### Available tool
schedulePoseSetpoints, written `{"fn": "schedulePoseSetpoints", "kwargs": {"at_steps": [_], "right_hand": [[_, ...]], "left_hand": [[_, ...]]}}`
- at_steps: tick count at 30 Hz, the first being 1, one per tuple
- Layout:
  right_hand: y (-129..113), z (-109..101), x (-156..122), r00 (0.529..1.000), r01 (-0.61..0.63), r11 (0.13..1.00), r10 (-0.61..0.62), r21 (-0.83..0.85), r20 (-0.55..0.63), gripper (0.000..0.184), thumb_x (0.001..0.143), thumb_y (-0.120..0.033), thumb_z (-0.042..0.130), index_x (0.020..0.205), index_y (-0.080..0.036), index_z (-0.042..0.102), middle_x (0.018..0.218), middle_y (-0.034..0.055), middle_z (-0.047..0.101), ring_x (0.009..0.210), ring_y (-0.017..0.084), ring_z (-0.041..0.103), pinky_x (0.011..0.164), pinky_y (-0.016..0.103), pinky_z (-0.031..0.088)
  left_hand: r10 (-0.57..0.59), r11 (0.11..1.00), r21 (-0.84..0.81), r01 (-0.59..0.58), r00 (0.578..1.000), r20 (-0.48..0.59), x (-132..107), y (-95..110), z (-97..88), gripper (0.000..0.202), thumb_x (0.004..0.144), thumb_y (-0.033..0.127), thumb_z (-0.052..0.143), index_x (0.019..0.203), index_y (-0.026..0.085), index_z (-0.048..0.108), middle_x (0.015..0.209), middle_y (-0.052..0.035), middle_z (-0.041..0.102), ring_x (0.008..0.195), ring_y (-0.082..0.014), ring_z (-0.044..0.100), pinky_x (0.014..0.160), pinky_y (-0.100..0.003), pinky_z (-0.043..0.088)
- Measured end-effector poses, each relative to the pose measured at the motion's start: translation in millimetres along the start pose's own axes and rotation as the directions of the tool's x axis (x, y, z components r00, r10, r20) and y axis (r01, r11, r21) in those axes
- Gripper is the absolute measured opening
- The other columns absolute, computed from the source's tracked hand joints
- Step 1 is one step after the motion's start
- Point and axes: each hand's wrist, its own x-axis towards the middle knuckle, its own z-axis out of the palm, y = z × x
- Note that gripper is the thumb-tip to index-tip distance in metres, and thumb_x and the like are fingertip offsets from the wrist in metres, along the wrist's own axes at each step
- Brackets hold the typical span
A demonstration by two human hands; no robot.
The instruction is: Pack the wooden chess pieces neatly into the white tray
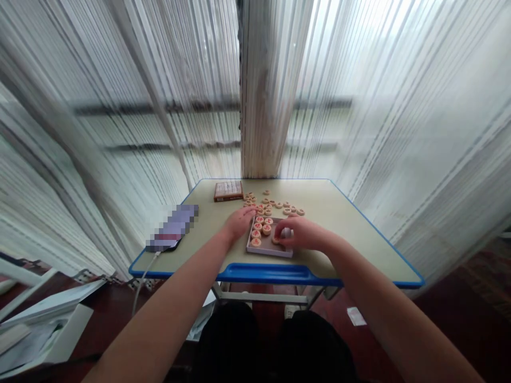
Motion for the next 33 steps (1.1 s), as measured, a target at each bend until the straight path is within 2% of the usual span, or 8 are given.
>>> {"fn": "schedulePoseSetpoints", "kwargs": {"at_steps": [7, 9, 12, 16, 22, 26, 30, 33], "right_hand": [[0.3, 1.3, 7.3, 0.997, 0.068, 0.996, -0.07, -0.059, -0.035, 0.012, 0.066, -0.013, 0.064, 0.075, -0.02, 0.068, 0.077, 0.001, 0.069, 0.079, 0.018, 0.056, 0.084, 0.034, 0.039], [-1.7, 1.9, 6.5, 0.993, 0.079, 0.994, -0.084, -0.07, -0.078, 0.01, 0.068, -0.019, 0.065, 0.078, -0.02, 0.067, 0.079, 0.0021, 0.069, 0.079, 0.018, 0.055, 0.083, 0.034, 0.039], [-4.2, 3.9, 6.2, 0.989, 0.069, 0.991, -0.082, -0.11, -0.12, 0.014, 0.069, -0.029, 0.067, 0.079, -0.02, 0.066, 0.08, 0.0031, 0.069, 0.078, 0.019, 0.053, 0.079, 0.034, 0.039], [-3.8, 4.9, 5.8, 0.992, 0.042, 0.989, -0.059, -0.143, -0.115, 0.01, 0.072, -0.03, 0.066, 0.07, -0.02, 0.065, 0.073, 0.0022, 0.068, 0.075, 0.018, 0.053, 0.076, 0.032, 0.039], [-2.9, 7.4, 5.4, 0.993, 0.003, 0.985, -0.024, -0.172, -0.119, 0.016, 0.07, -0.033, 0.067, 0.079, -0.021, 0.068, 0.078, 0.0036, 0.068, 0.079, 0.02, 0.054, 0.076, 0.033, 0.04], [-3.5, 9.4, 5.2, 0.995, 0.009, 0.988, -0.025, -0.155, -0.102, 0.013, 0.073, -0.034, 0.064, 0.073, -0.021, 0.068, 0.075, 0.0022, 0.069, 0.075, 0.018, 0.054, 0.079, 0.033, 0.038], [-5.8, 7.3, 2.7, 0.993, 0.112, 0.989, -0.116, -0.1, -0.031, 0.012, 0.074, -0.03, 0.064, 0.079, -0.021, 0.069, 0.075, 0.0, 0.069, 0.069, 0.014, 0.054, 0.085, 0.034, 0.036], [-7.7, 7.0, 1.3, 0.993, 0.107, 0.991, -0.11, -0.084, -0.035, 0.012, 0.074, -0.031, 0.065, 0.08, -0.021, 0.069, 0.076, 0.0002, 0.069, 0.071, 0.015, 0.053, 0.082, 0.033, 0.037]], "left_hand": [[0.024, 0.984, 0.174, -0.021, 1.0, -0.017, -0.7, 0.7, -2.1, 0.04, 0.085, 0.038, 0.038, 0.081, 0.014, 0.069, 0.084, -0.0073, 0.071, 0.082, -0.0187, 0.061, 0.079, -0.029, 0.046], [0.052, 0.988, 0.148, -0.05, 0.999, -0.007, -0.8, 1.5, -1.6, 0.039, 0.084, 0.036, 0.039, 0.085, 0.014, 0.071, 0.089, -0.0079, 0.071, 0.086, -0.0191, 0.062, 0.082, -0.029, 0.046], [0.192, 0.976, 0.095, -0.195, 0.981, 0.039, -2.2, 3.7, -0.2, 0.038, 0.083, 0.031, 0.041, 0.098, 0.013, 0.071, 0.106, -0.0089, 0.069, 0.102, -0.0193, 0.059, 0.094, -0.031, 0.041], [0.306, 0.94, 0.113, -0.323, 0.941, 0.144, -4.9, 6.6, 1.2, 0.04, 0.086, 0.031, 0.037, 0.105, 0.017, 0.07, 0.115, -0.0071, 0.065, 0.112, -0.0191, 0.054, 0.103, -0.033, 0.035], [0.189, 0.976, 0.099, -0.194, 0.98, 0.056, -4.0, 7.4, -0.4, 0.037, 0.085, 0.028, 0.038, 0.097, 0.018, 0.071, 0.106, -0.0044, 0.069, 0.107, -0.019, 0.057, 0.1, -0.032, 0.039], [0.063, 0.997, 0.048, -0.063, 0.998, 0.001, -2.1, 7.1, -2.0, 0.034, 0.082, 0.025, 0.039, 0.092, 0.016, 0.07, 0.101, -0.0043, 0.07, 0.099, -0.0179, 0.06, 0.093, -0.028, 0.043], [0.043, 0.999, 0.017, -0.043, 0.999, -0.008, -2.8, 7.4, -2.5, 0.033, 0.08, 0.026, 0.04, 0.088, 0.015, 0.07, 0.096, -0.0053, 0.071, 0.095, -0.0184, 0.06, 0.09, -0.028, 0.044], [0.036, 0.999, 0.029, -0.036, 0.999, -0.018, -3.1, 7.3, -2.2, 0.032, 0.08, 0.027, 0.04, 0.084, 0.016, 0.07, 0.092, -0.0052, 0.071, 0.093, -0.0188, 0.06, 0.088, -0.029, 0.044]]}}
